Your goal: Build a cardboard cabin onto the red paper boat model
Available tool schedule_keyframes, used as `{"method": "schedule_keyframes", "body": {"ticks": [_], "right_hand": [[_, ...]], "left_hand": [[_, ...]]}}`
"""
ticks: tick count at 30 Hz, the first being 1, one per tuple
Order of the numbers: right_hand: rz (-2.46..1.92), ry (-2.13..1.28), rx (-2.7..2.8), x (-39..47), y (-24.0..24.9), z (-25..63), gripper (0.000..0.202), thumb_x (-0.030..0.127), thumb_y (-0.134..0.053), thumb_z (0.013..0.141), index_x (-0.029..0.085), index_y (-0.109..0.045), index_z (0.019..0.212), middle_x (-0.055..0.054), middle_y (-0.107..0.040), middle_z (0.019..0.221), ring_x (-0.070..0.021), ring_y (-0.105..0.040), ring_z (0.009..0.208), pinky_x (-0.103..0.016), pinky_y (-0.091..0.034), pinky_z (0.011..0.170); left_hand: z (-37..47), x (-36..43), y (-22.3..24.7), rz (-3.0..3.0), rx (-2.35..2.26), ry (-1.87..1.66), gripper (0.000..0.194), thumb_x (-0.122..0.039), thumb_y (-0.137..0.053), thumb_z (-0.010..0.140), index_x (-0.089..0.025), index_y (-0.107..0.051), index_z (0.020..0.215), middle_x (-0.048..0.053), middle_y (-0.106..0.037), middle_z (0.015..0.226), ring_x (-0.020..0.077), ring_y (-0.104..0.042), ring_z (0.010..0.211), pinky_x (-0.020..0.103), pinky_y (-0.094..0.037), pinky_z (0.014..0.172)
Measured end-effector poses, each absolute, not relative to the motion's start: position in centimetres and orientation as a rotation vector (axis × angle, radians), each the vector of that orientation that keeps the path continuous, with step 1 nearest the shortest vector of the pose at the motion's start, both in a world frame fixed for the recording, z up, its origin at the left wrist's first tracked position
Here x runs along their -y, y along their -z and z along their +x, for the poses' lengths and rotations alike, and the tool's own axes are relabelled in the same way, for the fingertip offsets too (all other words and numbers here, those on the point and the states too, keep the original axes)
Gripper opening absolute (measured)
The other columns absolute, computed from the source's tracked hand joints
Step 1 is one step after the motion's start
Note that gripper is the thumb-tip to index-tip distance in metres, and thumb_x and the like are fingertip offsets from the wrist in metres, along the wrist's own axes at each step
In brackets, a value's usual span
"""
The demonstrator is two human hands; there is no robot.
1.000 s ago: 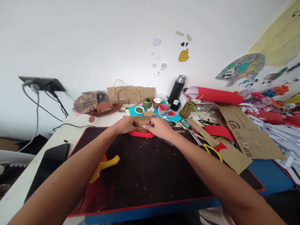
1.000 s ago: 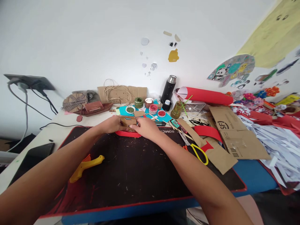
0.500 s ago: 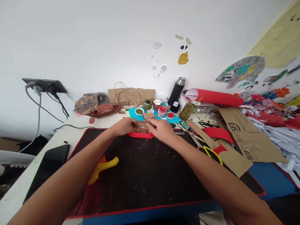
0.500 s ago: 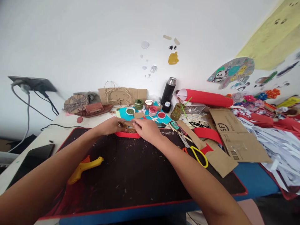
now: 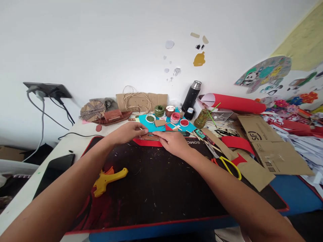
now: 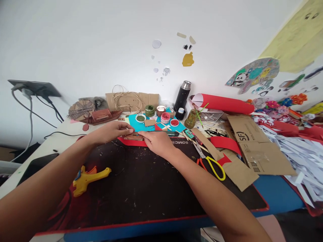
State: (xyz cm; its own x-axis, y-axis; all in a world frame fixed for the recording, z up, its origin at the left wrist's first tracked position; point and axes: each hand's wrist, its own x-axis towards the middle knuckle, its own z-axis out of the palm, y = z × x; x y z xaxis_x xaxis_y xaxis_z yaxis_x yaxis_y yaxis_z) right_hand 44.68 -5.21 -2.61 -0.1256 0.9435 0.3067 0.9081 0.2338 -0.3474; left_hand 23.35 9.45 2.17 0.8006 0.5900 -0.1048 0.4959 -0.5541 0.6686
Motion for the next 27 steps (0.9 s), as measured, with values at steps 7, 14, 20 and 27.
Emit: {"method": "schedule_keyframes", "body": {"ticks": [7, 14, 20, 27], "right_hand": [[-1.678, -0.237, 2.042, 5.9, 2.3, 44.5, 0.042, 0.019, -0.054, 0.106, 0.028, -0.070, 0.143, -0.007, -0.082, 0.122, -0.0237, -0.075, 0.098, -0.033, -0.051, 0.082], [-1.695, -0.486, 1.669, 6.0, 2.3, 44.5, 0.029, 0.027, -0.060, 0.103, 0.023, -0.078, 0.125, 0.001, -0.072, 0.068, -0.0164, -0.061, 0.059, -0.027, -0.041, 0.061], [-1.598, -1.007, 1.255, 6.2, 1.6, 45.1, 0.027, 0.044, -0.064, 0.101, 0.018, -0.073, 0.101, 0.006, -0.058, 0.052, -0.0105, -0.047, 0.040, -0.022, -0.034, 0.044], [-1.455, -1.389, 0.964, 5.6, 1.3, 44.3, 0.033, 0.049, -0.078, 0.092, 0.019, -0.067, 0.084, 0.007, -0.053, 0.047, -0.0058, -0.032, 0.034, -0.020, -0.015, 0.035]], "left_hand": [[23.6, -10.6, -0.4, 1.956, -0.814, -0.124, 0.056, -0.064, -0.078, 0.071, -0.021, -0.080, 0.108, 0.004, -0.081, 0.094, 0.0271, -0.072, 0.091, 0.033, -0.050, 0.079], [23.5, -10.0, 0.4, 1.785, -0.856, -0.234, 0.058, -0.062, -0.085, 0.066, -0.020, -0.078, 0.105, 0.005, -0.081, 0.095, 0.0265, -0.073, 0.092, 0.035, -0.052, 0.080], [23.3, -9.7, 1.3, 1.701, -0.856, -0.315, 0.063, -0.064, -0.086, 0.066, -0.019, -0.074, 0.108, 0.004, -0.079, 0.083, 0.0245, -0.073, 0.082, 0.035, -0.053, 0.076], [23.5, -9.1, 1.4, 1.786, -0.820, -0.354, 0.065, -0.066, -0.085, 0.068, -0.019, -0.074, 0.111, 0.003, -0.078, 0.082, 0.0249, -0.073, 0.083, 0.034, -0.050, 0.074]]}}
